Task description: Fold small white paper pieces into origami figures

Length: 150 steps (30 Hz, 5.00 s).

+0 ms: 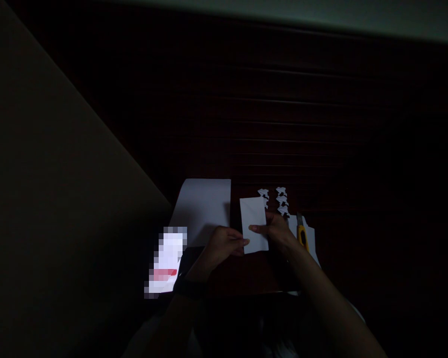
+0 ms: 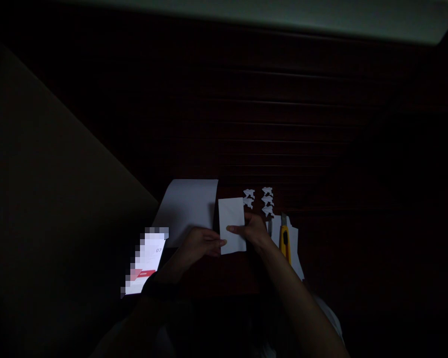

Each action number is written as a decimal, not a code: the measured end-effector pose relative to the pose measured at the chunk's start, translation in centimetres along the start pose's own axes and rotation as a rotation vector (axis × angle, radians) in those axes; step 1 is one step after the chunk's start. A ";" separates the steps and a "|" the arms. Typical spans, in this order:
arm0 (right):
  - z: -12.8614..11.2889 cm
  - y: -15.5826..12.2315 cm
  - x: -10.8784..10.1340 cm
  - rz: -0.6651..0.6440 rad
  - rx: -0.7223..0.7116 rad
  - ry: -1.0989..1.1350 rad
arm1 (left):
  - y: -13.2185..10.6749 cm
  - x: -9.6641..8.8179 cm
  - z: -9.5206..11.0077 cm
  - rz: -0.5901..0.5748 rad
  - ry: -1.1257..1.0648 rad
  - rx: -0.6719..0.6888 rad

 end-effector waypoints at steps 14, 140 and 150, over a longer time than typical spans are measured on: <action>0.1 0.1 0.1 -0.032 -0.007 0.009 | 0.2 0.0 -0.2 -0.001 0.011 -0.009; 0.1 -0.2 -0.3 0.092 -0.075 0.140 | -0.2 -2.4 1.7 0.176 0.039 0.179; -0.4 -0.2 -0.3 0.085 -0.109 0.062 | -0.7 -2.6 2.4 0.210 0.057 0.195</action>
Point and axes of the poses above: each hand's wrist, its own y-axis towards the middle knuckle, its own x-axis out of the palm, z = x × y, the point moved 10 cm from there along y, towards the middle knuckle, and after that the axes turned 13 degrees about -z, right-handed, at the moved point
